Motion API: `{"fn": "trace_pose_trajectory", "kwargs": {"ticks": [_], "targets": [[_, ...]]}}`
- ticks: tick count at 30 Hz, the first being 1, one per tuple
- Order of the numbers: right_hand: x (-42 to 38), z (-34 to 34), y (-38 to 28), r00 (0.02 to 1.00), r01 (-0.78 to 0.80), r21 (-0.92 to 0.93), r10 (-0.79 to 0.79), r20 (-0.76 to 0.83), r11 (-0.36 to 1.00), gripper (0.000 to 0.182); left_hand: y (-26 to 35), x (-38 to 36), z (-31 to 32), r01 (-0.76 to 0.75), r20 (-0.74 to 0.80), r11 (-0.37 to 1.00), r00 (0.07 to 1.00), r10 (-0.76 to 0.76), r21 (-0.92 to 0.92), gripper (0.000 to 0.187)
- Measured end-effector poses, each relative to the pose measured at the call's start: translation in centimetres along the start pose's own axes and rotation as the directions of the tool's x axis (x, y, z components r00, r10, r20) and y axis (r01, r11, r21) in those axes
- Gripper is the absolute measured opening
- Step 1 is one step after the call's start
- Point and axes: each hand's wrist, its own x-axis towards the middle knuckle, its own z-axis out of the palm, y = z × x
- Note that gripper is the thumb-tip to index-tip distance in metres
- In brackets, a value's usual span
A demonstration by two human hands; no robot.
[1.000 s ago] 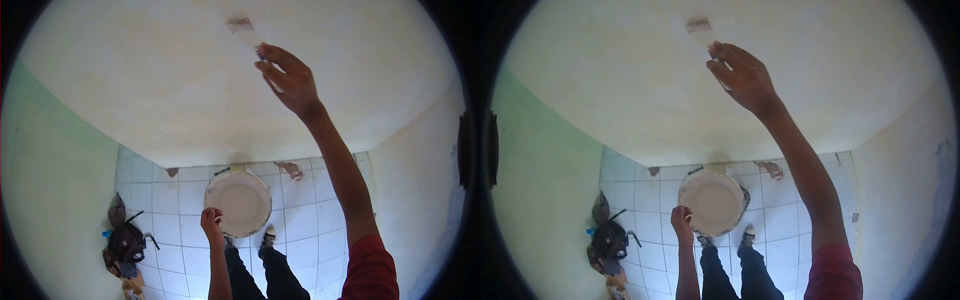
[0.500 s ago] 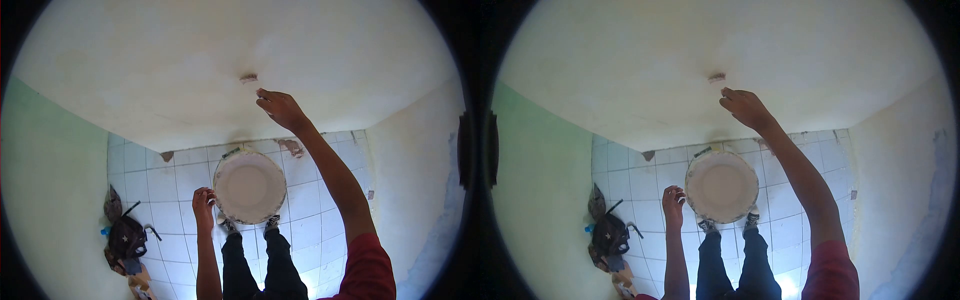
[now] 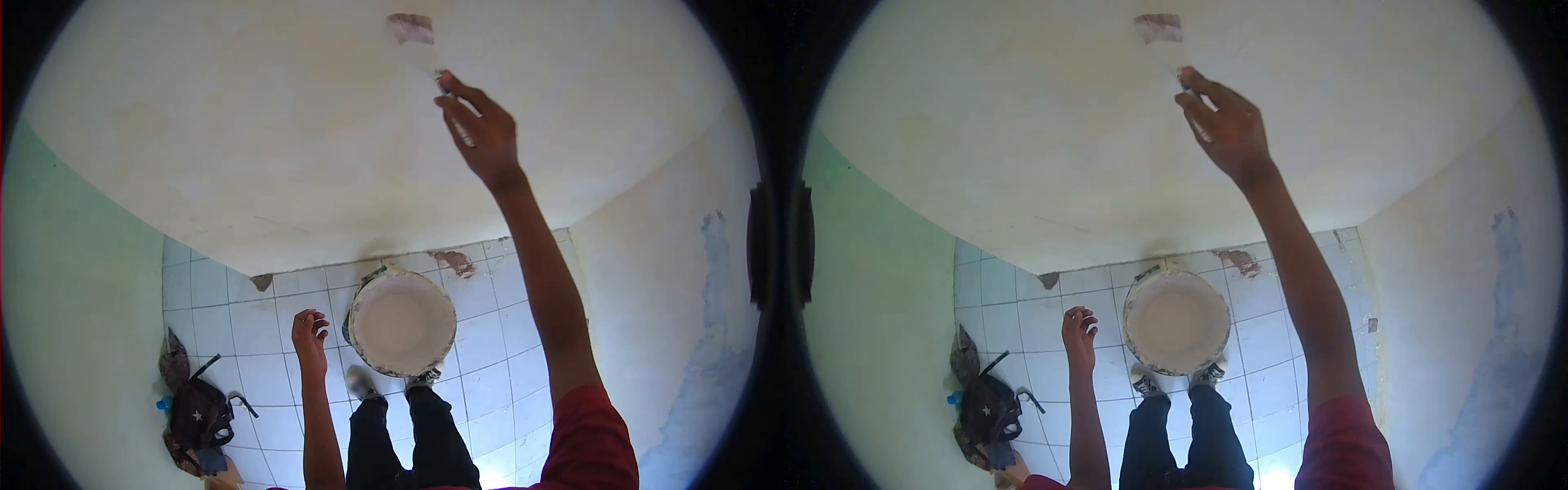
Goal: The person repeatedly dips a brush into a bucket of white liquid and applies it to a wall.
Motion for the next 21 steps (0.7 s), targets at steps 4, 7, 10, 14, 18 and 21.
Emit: {"fn": "trace_pose_trajectory", "kwargs": {"ticks": [4,7,10,14,18,21], "targets": [[-8.1,5.2,-1.9,0.989,-0.13,0.016,0.129,0.07,0.991,0.014,-2.4,-0.4,-1.7,0.049,-0.042,0.998,0.998,-0.048,0.04,0.014],[-15.1,7.0,-3.7,0.95,-0.221,0.057,0.201,0.24,0.974,0.017,-3.6,-1.5,-0.5,0.103,-0.036,0.99,0.994,-0.1,0.094,0.013],[-17.5,6.7,-3.4,0.882,-0.28,0.123,0.205,0.425,0.952,0.018,-4.4,-2.2,1.5,0.115,0.024,0.989,0.993,-0.117,0.088,0.012],[-12.5,3.3,-1.7,0.774,-0.221,0.111,0.106,0.624,0.969,0.016,-3.9,-2.4,5.2,0.102,0.068,0.995,0.992,-0.102,0.002,0.011],[-2.0,0.4,3.6,0.912,-0.031,0.164,-0.039,0.408,0.986,0.019,-0.4,-3.9,11.0,0.067,0.123,0.996,0.991,-0.06,-0.057,0.011],[6.1,-4.2,3.0,0.957,0.034,0.133,-0.07,0.282,0.991,0.017,1.9,-4.2,14.2,0.034,0.159,0.996,0.987,-0.021,-0.08,0.011]]}}
